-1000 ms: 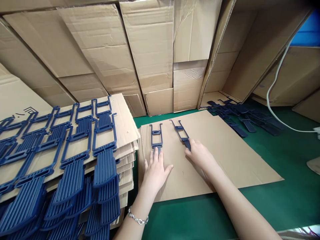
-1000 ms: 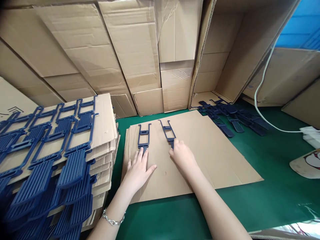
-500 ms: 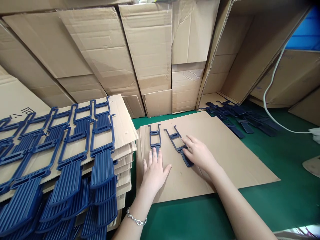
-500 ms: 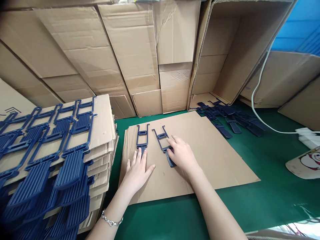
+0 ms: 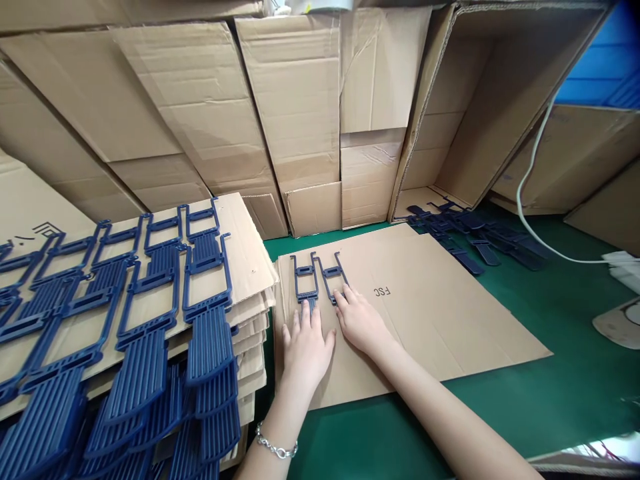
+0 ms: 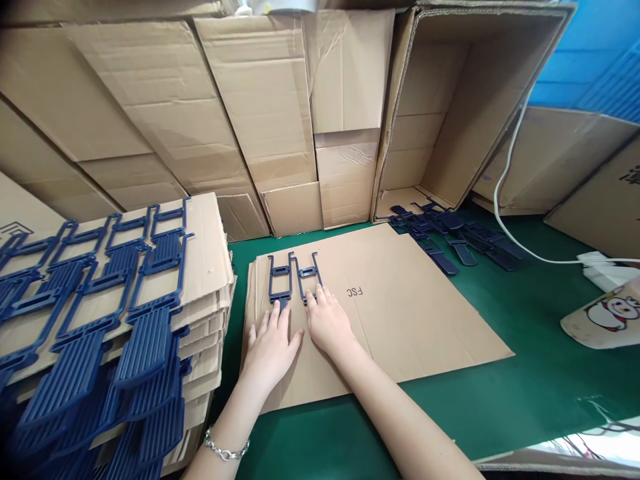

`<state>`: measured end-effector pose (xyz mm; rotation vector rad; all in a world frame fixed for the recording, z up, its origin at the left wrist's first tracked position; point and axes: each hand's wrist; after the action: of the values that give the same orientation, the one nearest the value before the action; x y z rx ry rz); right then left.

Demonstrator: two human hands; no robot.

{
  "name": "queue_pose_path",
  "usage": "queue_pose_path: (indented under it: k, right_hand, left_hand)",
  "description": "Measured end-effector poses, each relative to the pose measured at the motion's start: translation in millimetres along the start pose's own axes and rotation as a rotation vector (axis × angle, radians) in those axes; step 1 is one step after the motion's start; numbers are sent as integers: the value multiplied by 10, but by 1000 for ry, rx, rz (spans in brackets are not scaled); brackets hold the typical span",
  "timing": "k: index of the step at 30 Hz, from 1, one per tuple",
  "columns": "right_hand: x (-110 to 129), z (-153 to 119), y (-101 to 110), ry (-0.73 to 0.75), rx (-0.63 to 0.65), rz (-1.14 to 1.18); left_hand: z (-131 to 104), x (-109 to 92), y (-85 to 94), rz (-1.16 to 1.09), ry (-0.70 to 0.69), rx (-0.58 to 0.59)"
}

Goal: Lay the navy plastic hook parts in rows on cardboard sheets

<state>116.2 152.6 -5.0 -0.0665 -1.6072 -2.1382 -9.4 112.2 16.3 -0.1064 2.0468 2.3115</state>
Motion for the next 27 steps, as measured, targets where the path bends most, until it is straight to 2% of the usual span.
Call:
queue_pose_path:
  k: [5,8,10,12,13,15,17,19,21,23,25,27]
  right_hand:
    - [40,103,1,23,-26,-32]
    - [-190,261,147,-4,-152,-23]
    - [-560,415,340,-100,-303,-40]
    - [-1089,572,563,-224,-469,-103]
    - [-1388,638,665,-296,-500,-145]
    - [-1990,720,812,-496,-459,-230]
    - [-2507,723,865,-692,-311,-258]
    - [-2873,677,841,-719,-209,-270]
    - [-3081,647,787,-618,-227,-304]
    - [-3167,696,748,-494,-320,-330]
    - [-3192,855,737,-429,-395,-325]
    - [-3213,1105,738,-440,-383,-285]
  left_hand:
    - [12,42,14,-4,16,-5]
    - [19,43,8,-4,21,-9]
    - [25,43,4,-3,25,-5]
    - [32,43,4,-1,28,3]
    - [35,44,6,1,29,9]
    - [40,44,13,4,33,17]
    - [47,47,22,9,35,16]
    - [56,53,23,15,38,10]
    - [66,64,11,27,32,-1]
    - [75,76,-18,43,22,-18]
    - [80,89,-59,57,11,-35]
    - [79,108,-107,64,14,-51]
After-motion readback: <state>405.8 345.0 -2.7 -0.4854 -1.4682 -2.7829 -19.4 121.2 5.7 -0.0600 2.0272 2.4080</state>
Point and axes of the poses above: each hand's wrist, its own z-axis towards the middle knuckle, its own y-axis out of the back of the hand, x = y × z, and after that the axes turned 14 degrees about -x, right-handed
